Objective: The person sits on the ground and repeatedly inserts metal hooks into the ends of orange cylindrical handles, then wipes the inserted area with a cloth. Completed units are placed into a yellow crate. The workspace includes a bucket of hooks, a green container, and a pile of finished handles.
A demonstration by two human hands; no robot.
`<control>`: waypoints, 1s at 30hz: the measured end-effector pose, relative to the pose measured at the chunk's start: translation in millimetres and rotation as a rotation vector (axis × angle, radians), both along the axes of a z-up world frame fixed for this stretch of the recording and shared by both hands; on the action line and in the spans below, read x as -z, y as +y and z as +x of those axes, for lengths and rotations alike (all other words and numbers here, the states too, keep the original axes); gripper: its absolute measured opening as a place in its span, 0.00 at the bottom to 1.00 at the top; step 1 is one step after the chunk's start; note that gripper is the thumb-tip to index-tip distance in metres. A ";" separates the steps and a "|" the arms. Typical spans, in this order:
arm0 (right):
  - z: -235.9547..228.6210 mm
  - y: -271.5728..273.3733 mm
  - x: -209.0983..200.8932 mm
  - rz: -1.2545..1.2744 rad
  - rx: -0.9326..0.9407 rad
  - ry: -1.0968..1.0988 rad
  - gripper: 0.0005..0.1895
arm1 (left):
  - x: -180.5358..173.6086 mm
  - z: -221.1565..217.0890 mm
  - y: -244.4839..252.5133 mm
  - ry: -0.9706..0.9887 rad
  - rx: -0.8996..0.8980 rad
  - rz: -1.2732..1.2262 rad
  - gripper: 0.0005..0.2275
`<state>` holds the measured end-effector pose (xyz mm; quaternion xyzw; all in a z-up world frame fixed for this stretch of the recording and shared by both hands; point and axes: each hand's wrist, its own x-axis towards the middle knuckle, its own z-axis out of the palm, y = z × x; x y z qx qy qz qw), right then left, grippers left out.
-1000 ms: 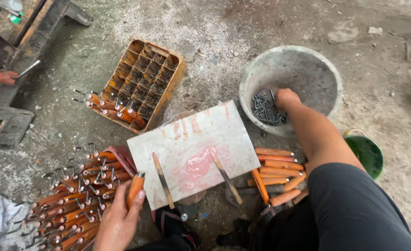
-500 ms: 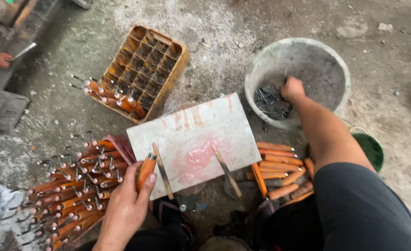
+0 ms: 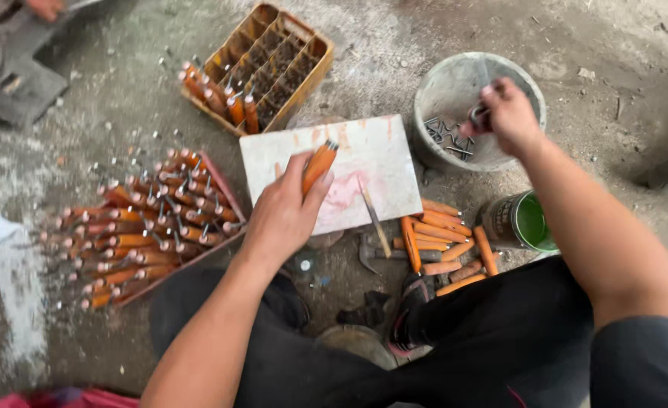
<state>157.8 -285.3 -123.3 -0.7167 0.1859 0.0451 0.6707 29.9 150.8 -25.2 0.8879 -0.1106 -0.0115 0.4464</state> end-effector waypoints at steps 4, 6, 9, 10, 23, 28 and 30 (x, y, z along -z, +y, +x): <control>-72.9 99.7 24.0 -0.393 -0.241 0.240 0.15 | 2.3 8.0 7.5 0.013 -0.047 -0.010 0.18; -102.3 144.3 65.5 -0.327 -0.364 0.260 0.13 | 4.4 8.7 6.7 0.049 -0.075 0.008 0.18; -119.6 188.4 133.0 -0.226 -0.274 0.249 0.11 | 13.2 6.1 2.6 0.019 -0.061 0.015 0.19; -119.3 197.1 152.6 -0.208 -0.226 0.256 0.11 | 16.7 4.6 1.6 0.013 -0.049 0.031 0.19; -153.0 207.7 227.5 -0.632 -0.247 -0.068 0.12 | 29.0 11.1 20.8 0.010 -0.023 0.068 0.18; -140.8 219.5 203.6 -0.467 -0.162 -0.023 0.09 | 30.1 10.8 26.0 0.020 0.001 0.089 0.18; -131.3 222.6 196.3 -0.445 -0.157 -0.008 0.09 | 31.3 10.4 26.4 0.054 -0.008 0.115 0.18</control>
